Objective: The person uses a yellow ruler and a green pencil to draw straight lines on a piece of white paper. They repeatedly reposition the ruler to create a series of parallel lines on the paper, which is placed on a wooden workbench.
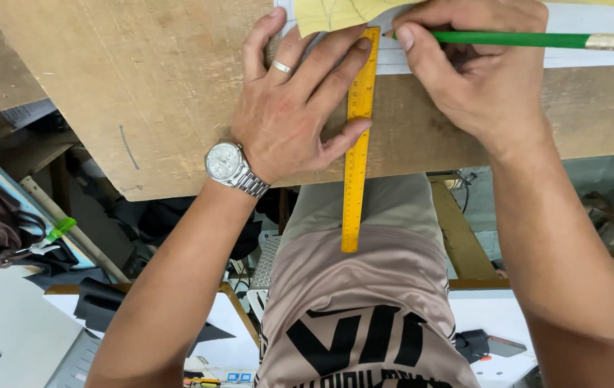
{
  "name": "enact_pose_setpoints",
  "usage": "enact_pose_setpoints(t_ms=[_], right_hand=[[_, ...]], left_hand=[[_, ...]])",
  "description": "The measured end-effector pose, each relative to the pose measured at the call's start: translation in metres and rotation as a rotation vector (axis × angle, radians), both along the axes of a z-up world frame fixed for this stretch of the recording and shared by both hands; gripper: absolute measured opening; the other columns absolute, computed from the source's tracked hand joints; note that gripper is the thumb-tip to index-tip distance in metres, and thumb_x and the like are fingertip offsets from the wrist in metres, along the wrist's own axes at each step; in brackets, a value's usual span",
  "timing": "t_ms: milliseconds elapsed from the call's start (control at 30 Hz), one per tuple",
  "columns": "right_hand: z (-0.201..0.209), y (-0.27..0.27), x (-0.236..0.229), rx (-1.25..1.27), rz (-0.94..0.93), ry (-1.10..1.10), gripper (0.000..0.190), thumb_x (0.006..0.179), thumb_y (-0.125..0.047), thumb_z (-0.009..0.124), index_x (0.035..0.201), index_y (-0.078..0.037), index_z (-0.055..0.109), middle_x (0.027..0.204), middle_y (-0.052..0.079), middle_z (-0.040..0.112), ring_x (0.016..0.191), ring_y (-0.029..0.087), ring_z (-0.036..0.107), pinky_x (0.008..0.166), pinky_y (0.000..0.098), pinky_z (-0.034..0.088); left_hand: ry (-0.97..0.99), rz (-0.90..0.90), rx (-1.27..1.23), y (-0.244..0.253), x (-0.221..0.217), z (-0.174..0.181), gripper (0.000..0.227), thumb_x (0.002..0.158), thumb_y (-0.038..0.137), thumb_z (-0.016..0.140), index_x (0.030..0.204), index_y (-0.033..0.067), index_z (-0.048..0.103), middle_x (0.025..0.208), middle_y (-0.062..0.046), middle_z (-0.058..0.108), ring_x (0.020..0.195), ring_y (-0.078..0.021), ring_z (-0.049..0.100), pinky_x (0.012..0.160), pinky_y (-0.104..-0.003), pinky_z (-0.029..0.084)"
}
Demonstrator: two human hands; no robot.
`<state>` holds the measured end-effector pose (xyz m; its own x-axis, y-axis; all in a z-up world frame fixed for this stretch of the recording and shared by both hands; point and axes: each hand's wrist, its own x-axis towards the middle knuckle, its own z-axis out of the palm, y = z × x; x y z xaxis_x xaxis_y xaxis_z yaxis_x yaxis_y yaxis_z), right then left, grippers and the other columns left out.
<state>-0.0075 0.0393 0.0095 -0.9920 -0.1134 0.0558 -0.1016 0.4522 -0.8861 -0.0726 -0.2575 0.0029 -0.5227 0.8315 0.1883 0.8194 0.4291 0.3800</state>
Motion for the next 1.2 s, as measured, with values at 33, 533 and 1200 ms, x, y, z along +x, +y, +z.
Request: enact_pose_setpoints(t_ms=[33, 533, 1200], right_hand=[[-0.002, 0.001, 0.001, 0.003, -0.001, -0.001, 0.018, 0.148, 0.009, 0.088, 0.136, 0.021, 0.094, 0.116, 0.023, 0.086, 0.091, 0.025, 0.066, 0.078, 0.0392, 0.051], [-0.003, 0.0, -0.005, -0.057, 0.036, 0.088, 0.018, 0.147, 0.01, 0.085, 0.14, 0.025, 0.091, 0.128, 0.031, 0.089, 0.105, 0.035, 0.075, 0.091, 0.0468, 0.056], [-0.015, -0.005, -0.006, 0.224, 0.016, 0.218, 0.041, 0.149, -0.003, 0.097, 0.113, 0.015, 0.09, 0.106, 0.024, 0.087, 0.088, 0.036, 0.073, 0.079, 0.0515, 0.052]], left_hand=[[-0.001, -0.001, 0.003, 0.0, 0.0, 0.0, 0.074, 0.133, 0.066, 0.076, 0.171, 0.0029, 0.081, 0.175, -0.012, 0.072, 0.146, -0.0406, 0.071, 0.132, -0.069, 0.044], [-0.024, 0.013, -0.008, 0.001, 0.0, 0.003, 0.074, 0.132, 0.064, 0.069, 0.172, 0.0032, 0.081, 0.176, -0.01, 0.072, 0.149, -0.0385, 0.07, 0.134, -0.07, 0.042], [-0.043, 0.016, 0.0, 0.0, 0.002, 0.0, 0.075, 0.133, 0.064, 0.07, 0.173, 0.0019, 0.083, 0.183, -0.013, 0.066, 0.162, -0.0374, 0.067, 0.137, -0.07, 0.038]])
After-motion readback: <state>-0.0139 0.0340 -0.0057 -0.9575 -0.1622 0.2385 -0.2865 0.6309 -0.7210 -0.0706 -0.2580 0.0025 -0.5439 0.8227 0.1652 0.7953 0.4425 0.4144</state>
